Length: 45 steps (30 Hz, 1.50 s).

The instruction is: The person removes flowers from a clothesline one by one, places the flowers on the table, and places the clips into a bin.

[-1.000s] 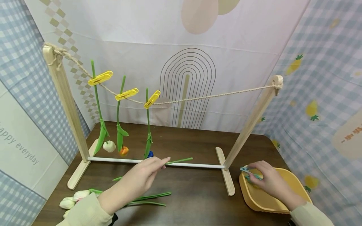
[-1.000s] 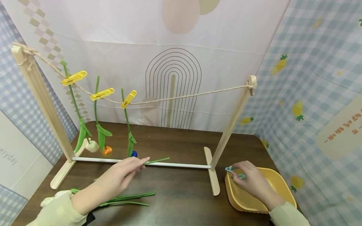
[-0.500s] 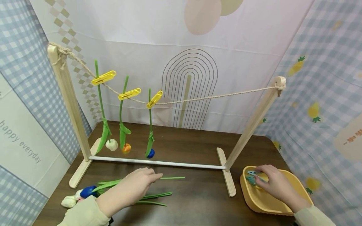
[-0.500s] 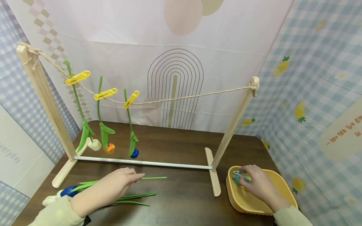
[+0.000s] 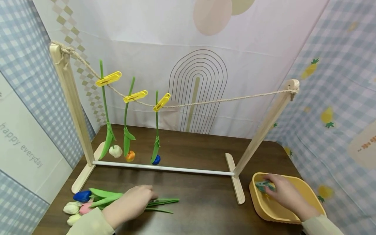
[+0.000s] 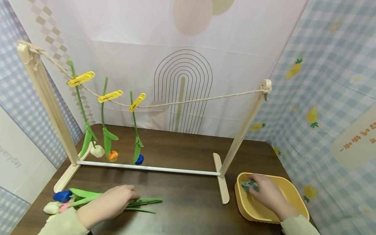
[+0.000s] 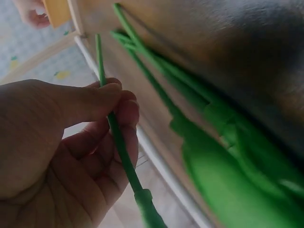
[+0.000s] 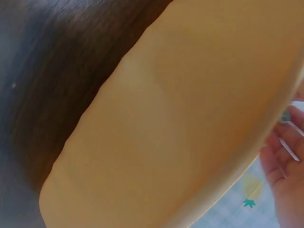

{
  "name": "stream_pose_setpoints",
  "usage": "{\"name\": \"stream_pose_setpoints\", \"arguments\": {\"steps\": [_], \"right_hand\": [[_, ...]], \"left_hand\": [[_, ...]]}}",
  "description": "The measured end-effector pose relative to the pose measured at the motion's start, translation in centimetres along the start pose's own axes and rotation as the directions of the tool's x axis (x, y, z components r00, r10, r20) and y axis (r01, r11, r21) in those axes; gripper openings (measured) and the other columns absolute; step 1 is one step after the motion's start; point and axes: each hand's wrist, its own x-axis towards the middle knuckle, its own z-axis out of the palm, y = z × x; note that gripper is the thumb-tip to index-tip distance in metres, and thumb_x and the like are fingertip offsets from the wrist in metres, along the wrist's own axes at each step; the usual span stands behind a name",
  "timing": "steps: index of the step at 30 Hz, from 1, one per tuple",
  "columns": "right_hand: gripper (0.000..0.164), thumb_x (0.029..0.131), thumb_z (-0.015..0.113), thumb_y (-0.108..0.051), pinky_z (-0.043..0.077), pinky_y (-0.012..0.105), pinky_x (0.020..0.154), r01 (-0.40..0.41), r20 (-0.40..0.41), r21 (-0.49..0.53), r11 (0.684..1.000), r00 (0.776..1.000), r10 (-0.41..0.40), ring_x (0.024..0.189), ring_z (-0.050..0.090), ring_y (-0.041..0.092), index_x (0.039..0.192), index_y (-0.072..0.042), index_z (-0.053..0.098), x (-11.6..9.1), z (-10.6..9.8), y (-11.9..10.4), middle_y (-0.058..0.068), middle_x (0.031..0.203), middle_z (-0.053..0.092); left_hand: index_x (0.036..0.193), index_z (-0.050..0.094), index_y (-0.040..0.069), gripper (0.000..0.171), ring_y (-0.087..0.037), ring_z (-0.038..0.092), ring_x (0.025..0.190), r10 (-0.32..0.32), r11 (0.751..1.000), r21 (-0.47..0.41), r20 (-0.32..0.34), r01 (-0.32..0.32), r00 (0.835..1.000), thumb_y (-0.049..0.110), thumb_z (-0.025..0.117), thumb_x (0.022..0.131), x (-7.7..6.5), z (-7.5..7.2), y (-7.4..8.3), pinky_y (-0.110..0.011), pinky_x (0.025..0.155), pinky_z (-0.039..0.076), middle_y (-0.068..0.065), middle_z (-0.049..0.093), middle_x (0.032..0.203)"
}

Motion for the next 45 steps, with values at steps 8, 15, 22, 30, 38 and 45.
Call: {"name": "stream_pose_setpoints", "arguments": {"steps": [8,15,22,30,38,45], "right_hand": [[0.032,0.084,0.074,-0.018,0.051,0.041,0.066,-0.021,0.019,-0.017,1.000,1.000,0.021,0.084,0.062,0.021,0.113,-0.007,0.064,-0.2,0.4,0.2,0.003,0.098,0.066],[0.031,0.083,0.075,-0.018,0.051,0.042,0.066,-0.024,0.000,-0.037,0.999,1.000,0.024,0.085,0.062,0.021,0.111,-0.008,0.064,-0.4,0.5,0.3,0.002,0.097,0.066],[0.030,0.082,0.076,-0.017,0.050,0.043,0.069,-0.001,-0.046,-0.054,0.999,0.999,-0.002,0.084,0.061,0.020,0.108,-0.008,0.065,-0.5,0.5,0.2,0.002,0.094,0.065],[0.032,0.084,0.074,-0.017,0.053,0.047,0.072,-0.015,-0.036,-0.035,0.999,0.999,0.013,0.092,0.064,0.029,0.112,-0.006,0.064,-0.7,0.4,-0.1,0.008,0.103,0.067],[0.031,0.089,0.068,-0.015,0.049,0.055,0.082,-0.014,-0.130,-0.033,0.999,0.991,0.010,0.098,0.062,0.036,0.116,-0.001,0.061,-0.7,-0.4,-1.2,0.015,0.109,0.064],[0.030,0.085,0.073,-0.019,0.052,0.050,0.072,0.081,-0.312,-0.068,0.994,0.945,-0.098,0.092,0.062,0.031,0.110,-0.004,0.065,-0.8,-1.0,-3.7,0.011,0.103,0.066]], "left_hand": [[0.074,0.065,0.019,0.024,-0.016,0.057,0.063,-0.025,0.999,0.024,-0.001,0.025,1.000,-0.005,0.067,0.075,-0.3,1.2,-0.4,-0.034,0.052,0.046,0.006,0.052,0.071],[0.072,0.065,0.017,0.019,-0.014,0.056,0.064,-0.029,1.000,0.010,-0.001,0.029,1.000,0.000,0.068,0.079,-0.5,1.2,-0.3,-0.033,0.053,0.046,0.007,0.052,0.070],[0.087,0.071,0.013,0.013,-0.017,0.061,0.075,-0.064,0.997,-0.039,0.044,0.065,0.997,0.007,0.075,0.077,-0.7,0.8,-0.5,-0.035,0.063,0.051,0.004,0.058,0.081],[0.102,0.071,0.009,0.022,-0.020,0.063,0.086,-0.084,0.990,-0.104,0.098,0.094,0.992,0.019,0.075,0.083,-0.6,0.0,-0.5,-0.039,0.072,0.053,-0.001,0.063,0.094],[0.111,0.070,0.015,0.041,-0.017,0.062,0.095,-0.111,0.984,-0.136,0.037,0.115,0.993,0.046,0.072,0.084,-1.1,-1.1,-0.6,-0.042,0.079,0.052,0.005,0.063,0.106],[0.117,0.068,0.018,0.065,-0.016,0.061,0.100,-0.160,0.982,-0.117,-0.115,0.147,0.980,0.071,0.057,0.082,-1.5,-2.1,-0.9,-0.041,0.083,0.052,0.008,0.062,0.112]]}}
